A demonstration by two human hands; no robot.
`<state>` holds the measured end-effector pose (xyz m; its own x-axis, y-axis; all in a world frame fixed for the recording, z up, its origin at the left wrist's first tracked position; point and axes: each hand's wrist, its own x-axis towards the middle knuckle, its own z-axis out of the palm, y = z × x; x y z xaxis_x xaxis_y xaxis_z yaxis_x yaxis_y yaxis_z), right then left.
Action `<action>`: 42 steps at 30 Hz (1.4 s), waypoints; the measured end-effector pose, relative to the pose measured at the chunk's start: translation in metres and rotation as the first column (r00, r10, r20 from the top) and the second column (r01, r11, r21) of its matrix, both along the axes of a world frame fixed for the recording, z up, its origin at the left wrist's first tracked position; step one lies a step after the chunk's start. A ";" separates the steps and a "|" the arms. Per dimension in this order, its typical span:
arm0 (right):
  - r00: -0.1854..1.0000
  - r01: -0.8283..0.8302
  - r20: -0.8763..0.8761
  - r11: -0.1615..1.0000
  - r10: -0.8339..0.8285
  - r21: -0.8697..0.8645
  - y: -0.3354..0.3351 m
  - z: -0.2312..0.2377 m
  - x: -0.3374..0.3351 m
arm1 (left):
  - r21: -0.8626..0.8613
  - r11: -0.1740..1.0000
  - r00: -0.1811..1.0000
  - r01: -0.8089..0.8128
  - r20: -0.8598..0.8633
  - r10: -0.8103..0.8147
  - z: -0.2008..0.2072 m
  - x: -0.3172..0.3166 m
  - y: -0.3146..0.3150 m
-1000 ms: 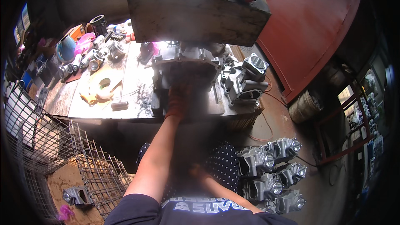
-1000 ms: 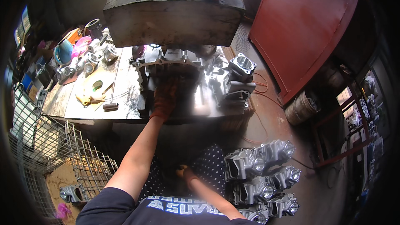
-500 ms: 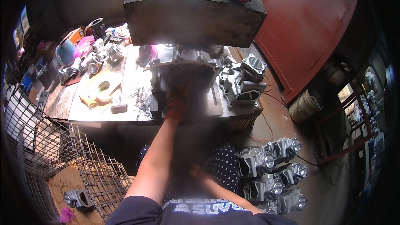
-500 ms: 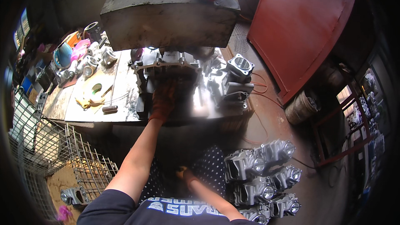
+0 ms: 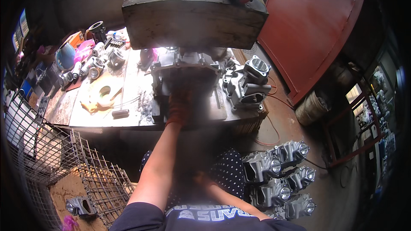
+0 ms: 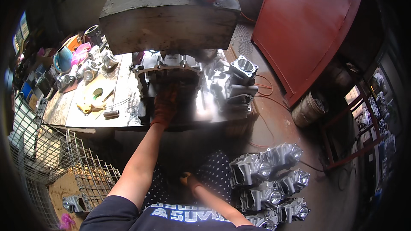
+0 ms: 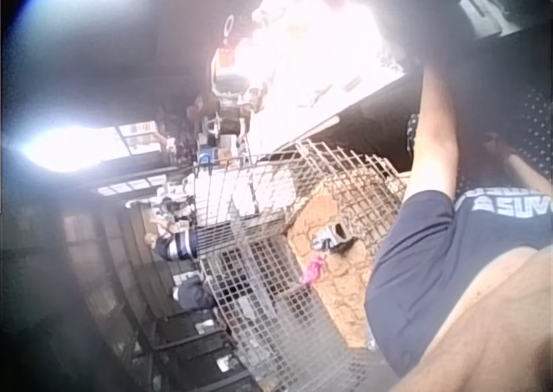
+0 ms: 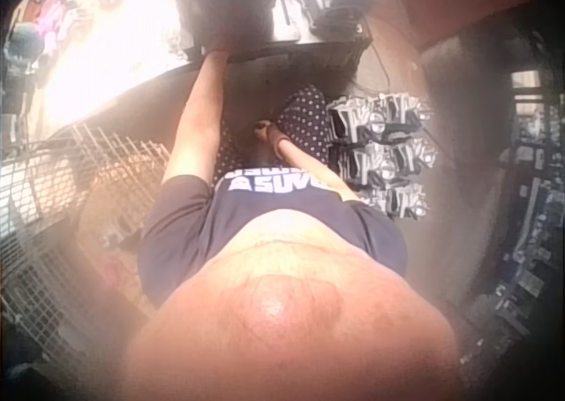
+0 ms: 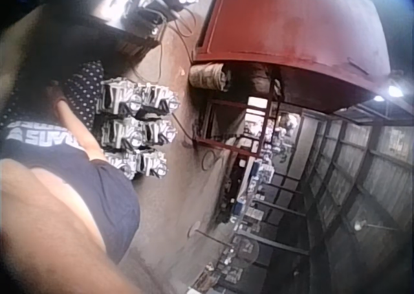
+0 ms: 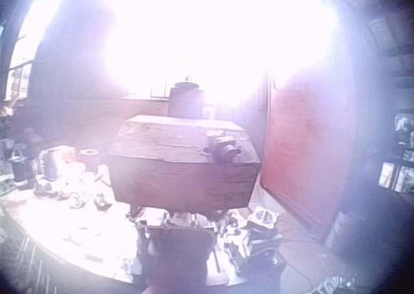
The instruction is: The person places metal engine components into a machine for processing and then removes them, placing the finished parts into a wire cage.
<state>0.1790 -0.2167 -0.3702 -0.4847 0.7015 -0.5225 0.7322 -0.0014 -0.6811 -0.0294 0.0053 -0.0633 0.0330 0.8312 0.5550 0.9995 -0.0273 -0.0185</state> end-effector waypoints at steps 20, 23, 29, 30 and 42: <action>1.000 -0.012 0.014 1.000 0.011 0.023 -0.003 0.031 0.001 | 0.061 0.997 0.990 0.049 0.132 -0.057 0.008 0.004 -0.003; 0.999 -0.040 -0.007 0.999 0.041 0.033 -0.004 0.021 0.004 | 0.041 0.998 0.995 0.047 0.085 -0.051 0.009 0.005 -0.003; 0.994 -0.039 -0.102 0.996 0.030 -0.083 -0.003 0.033 0.002 | -0.027 0.999 0.986 0.047 0.158 -0.042 0.006 0.001 -0.002; 0.994 -0.011 -0.110 0.995 0.000 -0.095 -0.004 0.033 0.001 | -0.031 0.998 0.982 0.050 0.181 -0.044 0.006 0.001 -0.002; 0.996 0.017 -0.083 1.000 -0.019 -0.021 -0.003 0.001 0.003 | 0.030 0.999 0.999 0.032 0.030 -0.033 0.006 0.002 -0.001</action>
